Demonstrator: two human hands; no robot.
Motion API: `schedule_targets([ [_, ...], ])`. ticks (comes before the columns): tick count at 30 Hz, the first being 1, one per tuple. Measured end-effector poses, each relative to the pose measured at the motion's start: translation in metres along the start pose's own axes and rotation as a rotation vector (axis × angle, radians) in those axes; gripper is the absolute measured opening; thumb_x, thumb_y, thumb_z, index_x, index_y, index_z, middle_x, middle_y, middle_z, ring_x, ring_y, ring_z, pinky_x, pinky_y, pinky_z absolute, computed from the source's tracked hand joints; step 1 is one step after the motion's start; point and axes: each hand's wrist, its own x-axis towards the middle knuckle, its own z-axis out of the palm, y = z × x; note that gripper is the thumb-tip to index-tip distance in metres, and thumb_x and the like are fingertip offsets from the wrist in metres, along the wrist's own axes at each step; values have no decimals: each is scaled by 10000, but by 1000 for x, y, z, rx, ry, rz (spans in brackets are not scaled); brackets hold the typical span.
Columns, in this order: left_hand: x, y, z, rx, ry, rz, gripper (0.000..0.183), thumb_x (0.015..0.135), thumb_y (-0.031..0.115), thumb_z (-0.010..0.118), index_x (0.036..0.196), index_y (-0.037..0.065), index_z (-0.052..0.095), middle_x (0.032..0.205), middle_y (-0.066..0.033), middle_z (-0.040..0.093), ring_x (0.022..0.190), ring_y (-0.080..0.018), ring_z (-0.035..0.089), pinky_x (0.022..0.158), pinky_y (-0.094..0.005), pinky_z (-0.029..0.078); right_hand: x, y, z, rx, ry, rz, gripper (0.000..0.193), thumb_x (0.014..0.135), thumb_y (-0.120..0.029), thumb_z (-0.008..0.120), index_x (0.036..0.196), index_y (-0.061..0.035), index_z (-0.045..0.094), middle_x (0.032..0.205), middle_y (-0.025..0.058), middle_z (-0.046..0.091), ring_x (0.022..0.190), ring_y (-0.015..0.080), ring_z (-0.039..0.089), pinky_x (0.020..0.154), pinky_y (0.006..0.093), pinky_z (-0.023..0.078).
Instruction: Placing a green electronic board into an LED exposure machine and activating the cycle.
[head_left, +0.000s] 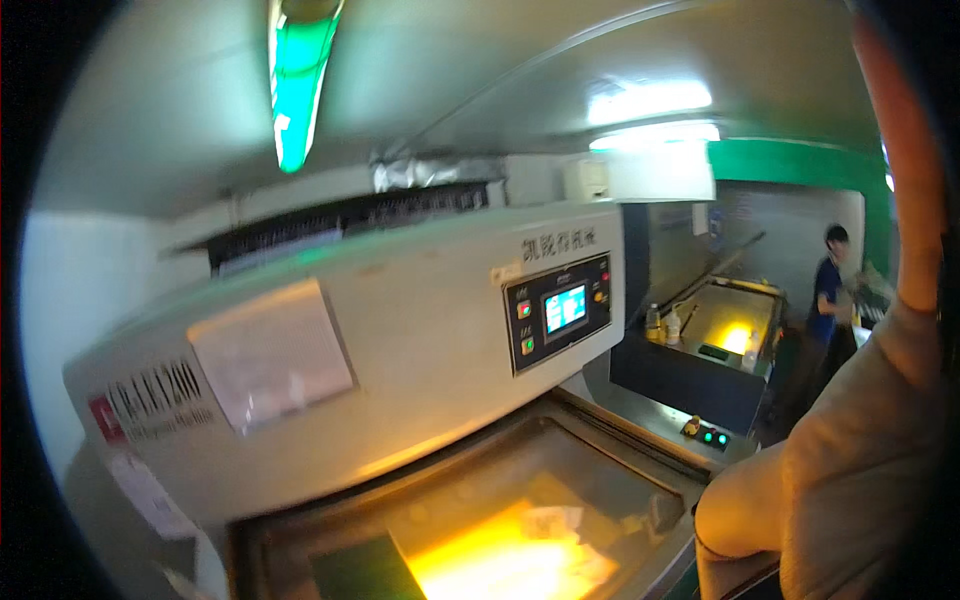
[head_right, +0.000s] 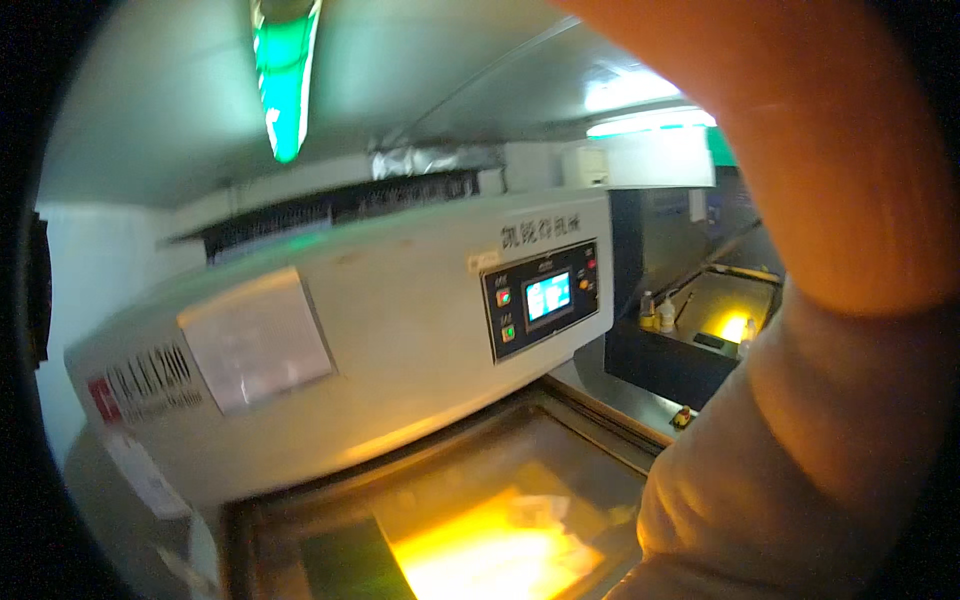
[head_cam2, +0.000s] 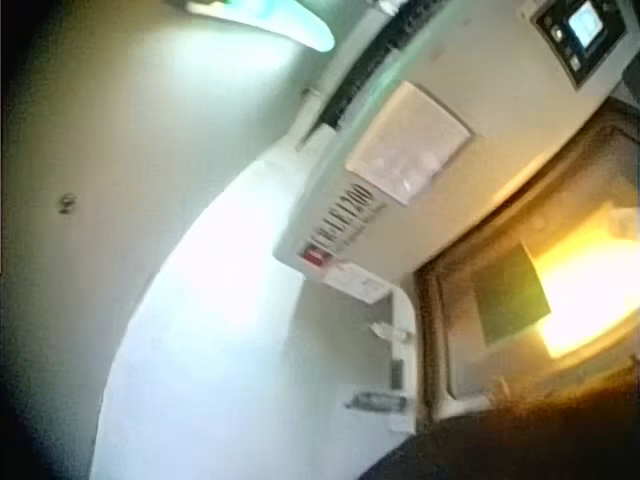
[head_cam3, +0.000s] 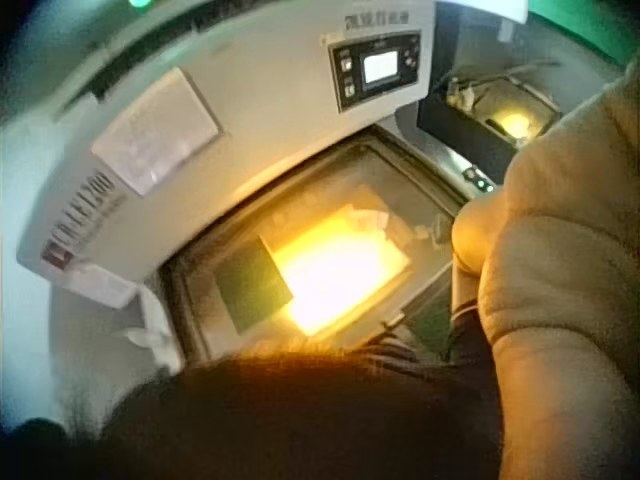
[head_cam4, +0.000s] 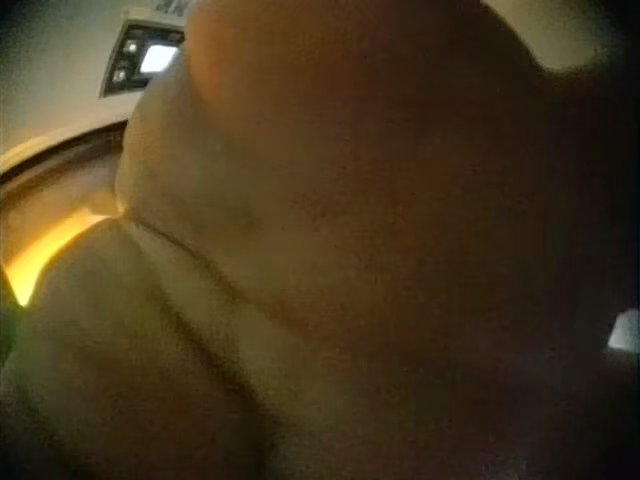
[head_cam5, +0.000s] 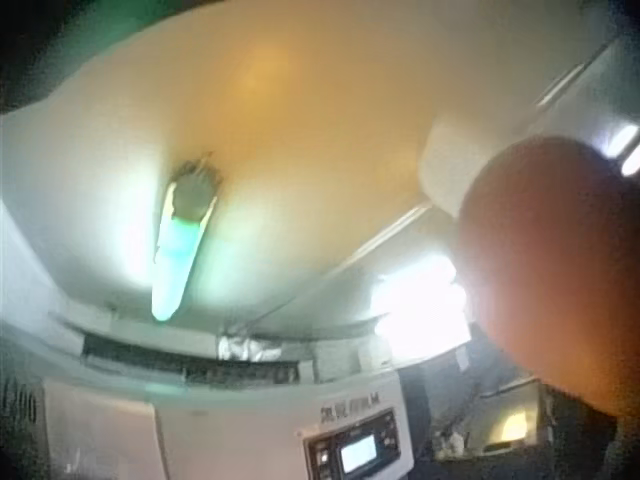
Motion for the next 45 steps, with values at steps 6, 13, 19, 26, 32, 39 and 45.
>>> schedule_targets([
  [6, 9, 48, 21, -41, -276, -430, 655, 914, 400, 609, 1429, 21, 464, 1493, -240, 399, 1352, -426, 382, 1134, -562, 251, -105, 62, 57, 362, 82, 35, 774, 854, -513, 693, 1496, -232, 363, 1600, 143, 157, 1440, 425, 195, 1070, 731, 199],
  [13, -216, 77, 84, -302, -416, -854, 753, 938, 485, 569, 1500, 32, 355, 1562, -220, 327, 1424, -437, 322, 1117, -573, 314, -259, -9, 197, 805, 140, 767, 838, 891, -549, 653, 1553, -201, 275, 1631, 159, 157, 1482, 436, 172, 1119, 732, 186],
  [19, -329, 140, 77, -447, -763, -1225, 691, 950, 460, 547, 1471, 27, 409, 1399, -248, 527, 1315, -400, 486, 1108, -426, 378, -661, -293, 148, 456, -1030, 1688, 538, 1021, -283, 501, 1452, 22, 395, 1466, 219, 444, 1377, 326, 414, 1138, 411, 324],
  [26, -434, 142, 101, -582, -1177, -1090, 767, 992, 593, 416, 1508, 29, 357, 1547, -208, 364, 1419, -380, 359, 1161, -445, 306, -612, -359, 101, 1228, -1380, 1825, 518, 897, -188, 681, 1344, 8, 509, 1285, 168, 597, 1211, 288, 552, 1045, 394, 432],
  [32, -363, 7, 61, -567, -841, -1178, 746, 980, 554, 485, 1497, 26, 376, 1529, -185, 407, 1397, -348, 409, 1141, -424, 342, -634, -247, 258, 488, -839, 1126, 733, 748, -78, 768, 1418, -45, 470, 1494, 197, 418, 1384, 393, 376, 1146, 494, 313],
  [39, -319, -113, 3, -592, -634, -986, 693, 958, 479, 567, 1461, 22, 438, 1474, -185, 480, 1351, -335, 469, 1103, -420, 389, -547, -304, 294, -411, -1270, 1186, 850, 792, -426, 726, 1471, -67, 363, 1548, 167, 330, 1452, 323, 273, 1177, 529, 208],
  [45, -337, -184, -63, -601, -730, -965, 671, 976, 463, 556, 1474, 33, 425, 1501, -168, 453, 1364, -335, 454, 1100, -437, 395, -489, -407, 218, -482, -1454, 1316, 706, 783, -318, 776, 1340, -21, 459, 1373, 189, 478, 1378, 336, 362, 1169, 511, 264],
])
